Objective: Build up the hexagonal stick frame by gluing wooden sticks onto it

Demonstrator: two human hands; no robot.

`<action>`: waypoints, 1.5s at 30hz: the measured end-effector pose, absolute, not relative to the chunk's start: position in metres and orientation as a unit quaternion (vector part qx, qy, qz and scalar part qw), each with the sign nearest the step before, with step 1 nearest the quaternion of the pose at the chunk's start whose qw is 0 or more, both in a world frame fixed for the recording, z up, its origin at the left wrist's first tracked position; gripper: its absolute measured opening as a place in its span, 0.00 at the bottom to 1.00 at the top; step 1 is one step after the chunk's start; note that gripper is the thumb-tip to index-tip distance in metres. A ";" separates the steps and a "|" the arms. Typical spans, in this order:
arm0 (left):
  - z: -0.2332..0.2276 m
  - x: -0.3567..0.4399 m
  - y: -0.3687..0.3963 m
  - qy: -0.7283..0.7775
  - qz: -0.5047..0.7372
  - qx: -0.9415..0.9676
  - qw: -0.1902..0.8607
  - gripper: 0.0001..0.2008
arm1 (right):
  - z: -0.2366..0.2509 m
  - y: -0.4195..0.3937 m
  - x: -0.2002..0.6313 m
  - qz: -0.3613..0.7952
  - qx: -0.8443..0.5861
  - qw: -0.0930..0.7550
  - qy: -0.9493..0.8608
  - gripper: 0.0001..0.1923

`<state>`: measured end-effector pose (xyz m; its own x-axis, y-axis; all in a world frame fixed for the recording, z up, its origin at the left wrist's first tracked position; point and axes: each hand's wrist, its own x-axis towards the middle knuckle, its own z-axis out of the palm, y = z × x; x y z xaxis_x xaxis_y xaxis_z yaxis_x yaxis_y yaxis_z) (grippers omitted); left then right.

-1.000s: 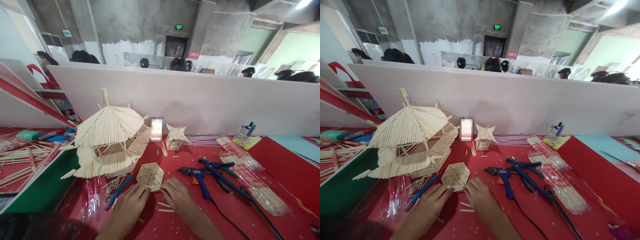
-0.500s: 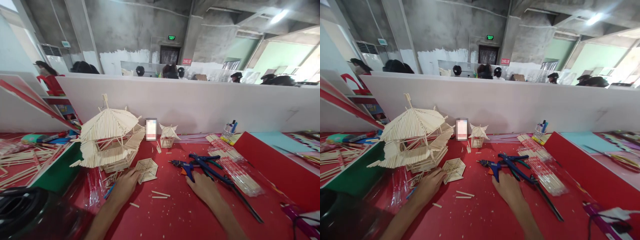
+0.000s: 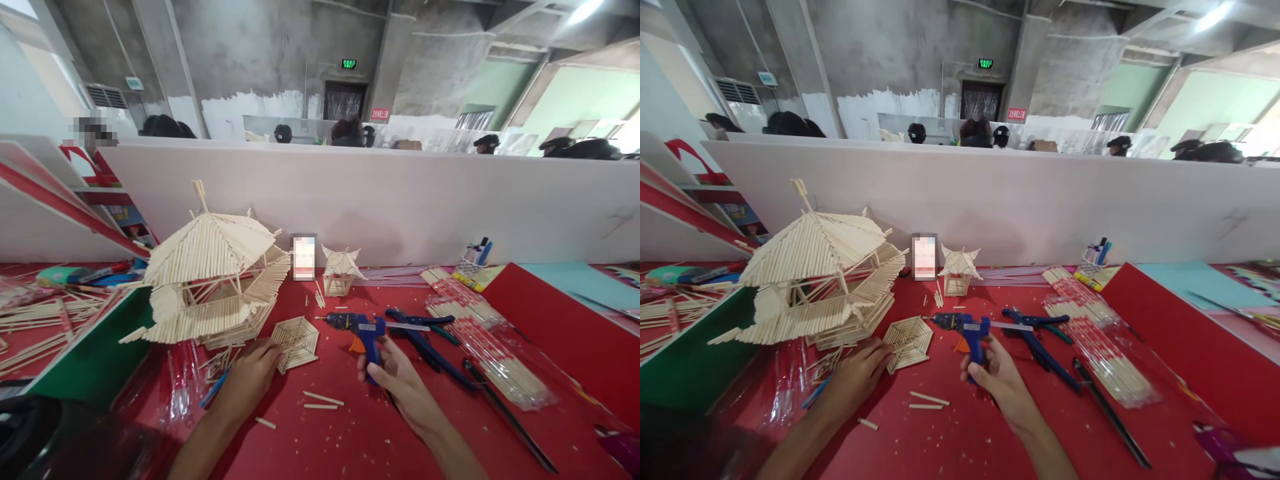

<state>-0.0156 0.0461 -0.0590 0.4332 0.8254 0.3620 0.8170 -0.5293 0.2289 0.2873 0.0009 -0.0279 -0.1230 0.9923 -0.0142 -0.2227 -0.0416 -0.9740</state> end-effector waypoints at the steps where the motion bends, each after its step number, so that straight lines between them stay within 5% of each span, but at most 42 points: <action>1: -0.059 -0.015 0.046 0.487 0.217 0.846 0.013 0.11 | -0.029 -0.001 0.284 0.602 -0.400 0.519 -0.457 0.28; 7: -0.060 -0.015 0.046 0.495 0.216 0.841 0.017 0.13 | -0.037 -0.007 0.280 0.623 -0.365 0.503 -0.474 0.22; 16: -0.060 -0.014 0.046 0.506 0.227 0.831 0.033 0.14 | -0.027 -0.012 0.289 0.403 -0.550 0.326 -0.655 0.28; 22: -0.058 -0.013 0.045 0.504 0.230 0.831 0.046 0.14 | -0.016 0.005 0.276 0.299 -0.505 0.255 -0.769 0.15; 28: -0.060 -0.014 0.044 0.503 0.239 0.829 0.051 0.13 | -0.033 0.023 0.264 0.266 -0.412 0.315 -0.812 0.12; 45: -0.055 -0.012 0.045 0.507 0.242 0.823 0.086 0.12 | -0.047 0.022 0.255 0.231 -0.391 0.317 -0.833 0.14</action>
